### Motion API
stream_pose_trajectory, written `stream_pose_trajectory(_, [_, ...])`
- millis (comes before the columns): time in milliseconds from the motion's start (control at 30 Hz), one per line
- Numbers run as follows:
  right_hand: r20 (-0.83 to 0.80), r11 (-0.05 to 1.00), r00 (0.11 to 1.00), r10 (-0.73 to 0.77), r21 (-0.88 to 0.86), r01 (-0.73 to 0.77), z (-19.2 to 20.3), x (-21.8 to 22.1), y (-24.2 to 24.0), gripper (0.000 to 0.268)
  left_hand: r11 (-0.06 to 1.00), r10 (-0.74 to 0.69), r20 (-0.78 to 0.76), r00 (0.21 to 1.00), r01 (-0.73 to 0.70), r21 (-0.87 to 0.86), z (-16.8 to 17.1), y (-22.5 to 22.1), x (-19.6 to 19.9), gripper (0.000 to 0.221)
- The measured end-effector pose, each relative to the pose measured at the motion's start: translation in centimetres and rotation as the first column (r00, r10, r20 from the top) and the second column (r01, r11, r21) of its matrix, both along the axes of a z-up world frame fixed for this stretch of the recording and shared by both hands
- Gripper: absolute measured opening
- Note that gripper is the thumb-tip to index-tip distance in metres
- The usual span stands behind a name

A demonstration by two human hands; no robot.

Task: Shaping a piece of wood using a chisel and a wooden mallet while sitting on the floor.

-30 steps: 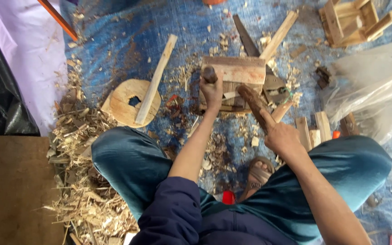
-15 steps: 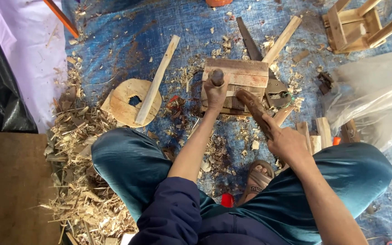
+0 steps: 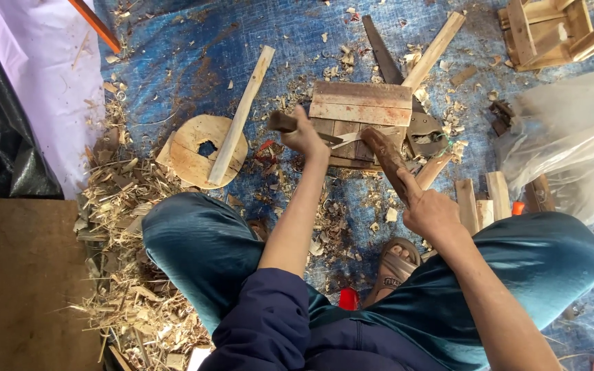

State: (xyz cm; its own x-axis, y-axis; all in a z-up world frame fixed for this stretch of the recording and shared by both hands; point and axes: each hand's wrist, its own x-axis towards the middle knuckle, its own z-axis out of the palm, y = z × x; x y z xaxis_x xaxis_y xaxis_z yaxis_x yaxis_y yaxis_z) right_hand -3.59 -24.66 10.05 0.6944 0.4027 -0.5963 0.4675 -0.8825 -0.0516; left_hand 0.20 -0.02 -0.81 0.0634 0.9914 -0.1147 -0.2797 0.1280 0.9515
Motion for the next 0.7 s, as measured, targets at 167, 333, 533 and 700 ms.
stream_pose_trajectory(167, [0.003,1.0,1.0,-0.003,-0.01,0.003,-0.4,-0.2,0.0,0.073,0.958,0.182,0.061,0.981,-0.163,-0.236,-1.3,3.5,-1.2,0.018])
stream_pose_trajectory(333, [0.012,1.0,1.0,-0.028,-0.002,0.029,0.0,-0.6,0.4,0.075,0.995,-0.081,0.043,0.996,0.079,0.061,-3.7,0.5,-0.2,0.023])
stream_pose_trajectory(533, [-0.005,0.995,0.999,-0.047,0.085,0.048,-0.7,1.0,-1.0,0.078,0.863,-0.385,-0.095,0.918,0.394,0.317,-6.6,-2.7,-0.5,0.022])
stream_pose_trajectory(700, [-0.141,0.967,0.982,-0.126,0.204,0.154,4.3,-0.3,2.0,0.074,0.89,-0.38,-0.273,0.884,0.43,0.155,-9.0,-4.9,-1.3,0.051])
